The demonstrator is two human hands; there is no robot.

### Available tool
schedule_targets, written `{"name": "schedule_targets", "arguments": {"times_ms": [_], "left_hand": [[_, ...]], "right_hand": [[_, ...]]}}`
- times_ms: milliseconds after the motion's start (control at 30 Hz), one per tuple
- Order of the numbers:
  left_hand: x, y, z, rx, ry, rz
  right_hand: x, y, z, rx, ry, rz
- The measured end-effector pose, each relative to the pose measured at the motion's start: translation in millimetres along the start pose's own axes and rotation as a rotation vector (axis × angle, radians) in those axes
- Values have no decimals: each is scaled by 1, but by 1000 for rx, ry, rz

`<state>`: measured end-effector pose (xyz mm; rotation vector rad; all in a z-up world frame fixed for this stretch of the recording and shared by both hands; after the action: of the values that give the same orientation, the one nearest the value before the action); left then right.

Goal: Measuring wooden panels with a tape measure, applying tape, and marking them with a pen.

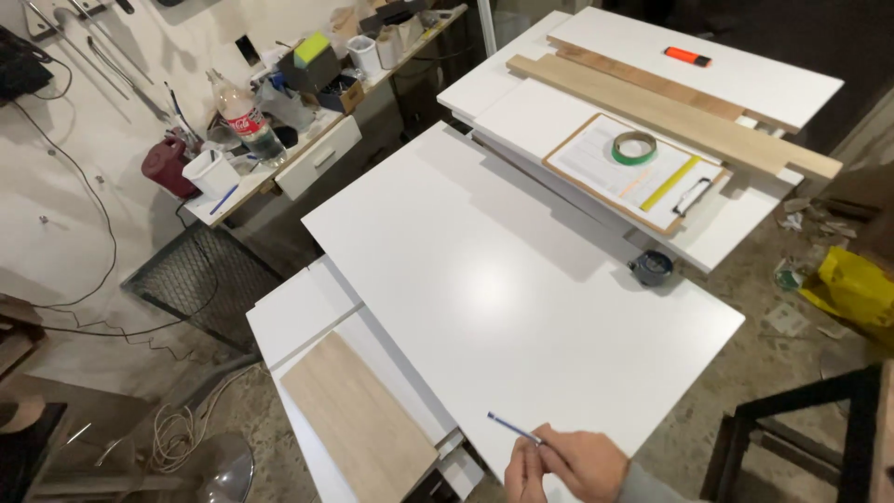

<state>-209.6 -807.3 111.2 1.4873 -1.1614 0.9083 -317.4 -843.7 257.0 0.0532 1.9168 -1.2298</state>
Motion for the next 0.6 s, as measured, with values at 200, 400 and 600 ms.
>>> {"name": "schedule_targets", "arguments": {"times_ms": [200,400,600], "left_hand": [[30,15,49,66,11,-158],[11,32,61,327,33,-244],[47,53,50,559,9,-525]], "right_hand": [[59,7,44,-275,59,152],[58,-45,47,-549,114,433],[163,-198,86,220,-247,-478]]}}
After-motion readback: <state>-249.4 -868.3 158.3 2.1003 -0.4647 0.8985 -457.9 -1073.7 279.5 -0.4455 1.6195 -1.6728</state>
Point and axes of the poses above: each hand's wrist, its own z-axis towards the middle knuckle, its own y-axis out of the palm, x = y × z, the point moved 10 cm from there along z, towards the middle knuckle, and after that the axes turned 6 degrees about -x, right-handed, at the moved point
